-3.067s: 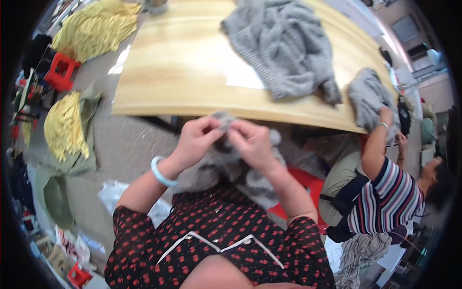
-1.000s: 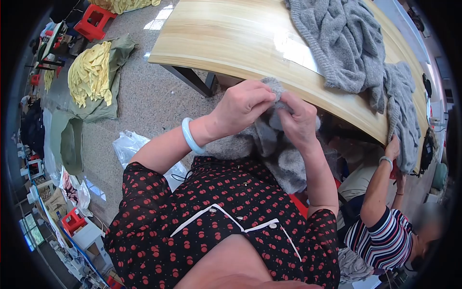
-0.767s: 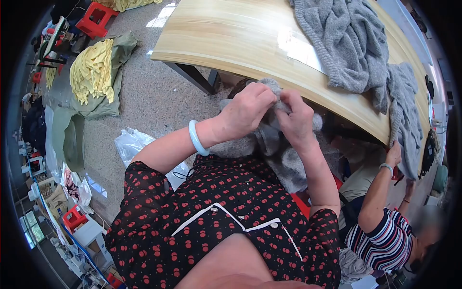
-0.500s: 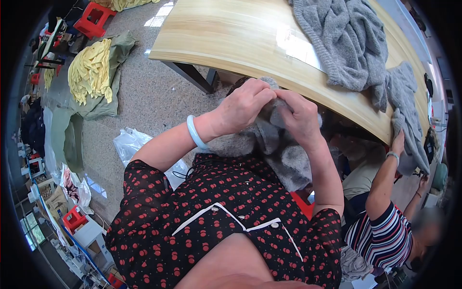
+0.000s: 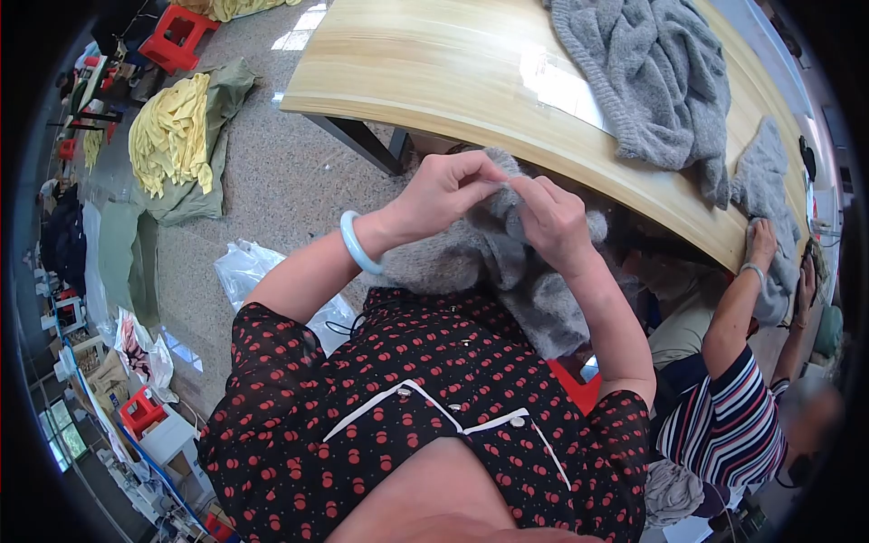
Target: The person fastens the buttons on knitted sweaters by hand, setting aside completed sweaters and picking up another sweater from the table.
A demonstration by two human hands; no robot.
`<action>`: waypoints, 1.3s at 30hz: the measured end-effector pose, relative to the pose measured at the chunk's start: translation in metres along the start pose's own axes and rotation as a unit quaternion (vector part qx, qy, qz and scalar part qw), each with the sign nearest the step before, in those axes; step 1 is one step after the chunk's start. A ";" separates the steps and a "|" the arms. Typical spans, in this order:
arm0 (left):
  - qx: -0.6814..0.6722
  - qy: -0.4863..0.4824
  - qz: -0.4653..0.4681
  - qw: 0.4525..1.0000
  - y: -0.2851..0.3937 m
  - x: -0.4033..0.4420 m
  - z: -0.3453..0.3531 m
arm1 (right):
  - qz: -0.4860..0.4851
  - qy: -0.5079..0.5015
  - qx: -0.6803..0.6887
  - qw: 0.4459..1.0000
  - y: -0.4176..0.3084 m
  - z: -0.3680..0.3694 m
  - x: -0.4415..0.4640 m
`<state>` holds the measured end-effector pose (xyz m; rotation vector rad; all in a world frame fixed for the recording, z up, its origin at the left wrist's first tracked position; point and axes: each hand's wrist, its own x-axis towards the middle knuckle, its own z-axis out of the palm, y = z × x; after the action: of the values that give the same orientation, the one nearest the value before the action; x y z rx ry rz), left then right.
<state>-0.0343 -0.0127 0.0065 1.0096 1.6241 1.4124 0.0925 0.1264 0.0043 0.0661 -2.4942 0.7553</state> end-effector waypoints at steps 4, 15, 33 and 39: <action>0.076 0.048 0.098 0.991 0.002 -0.009 0.001 | -0.010 -0.001 0.014 1.000 -0.002 0.003 0.002; 0.245 0.174 0.307 0.903 -0.011 -0.004 0.015 | 0.011 0.027 -0.012 0.999 -0.001 0.014 0.000; 0.282 0.224 0.328 0.873 -0.010 0.009 0.021 | 0.028 0.046 -0.048 0.997 0.001 0.014 0.010; 0.269 0.281 0.304 0.870 -0.009 0.013 0.033 | 0.005 0.123 -0.052 0.991 0.005 0.024 0.011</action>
<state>-0.0101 0.0116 -0.0068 1.6474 2.3443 1.8240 0.0710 0.1190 -0.0095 -0.0729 -2.2944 0.5976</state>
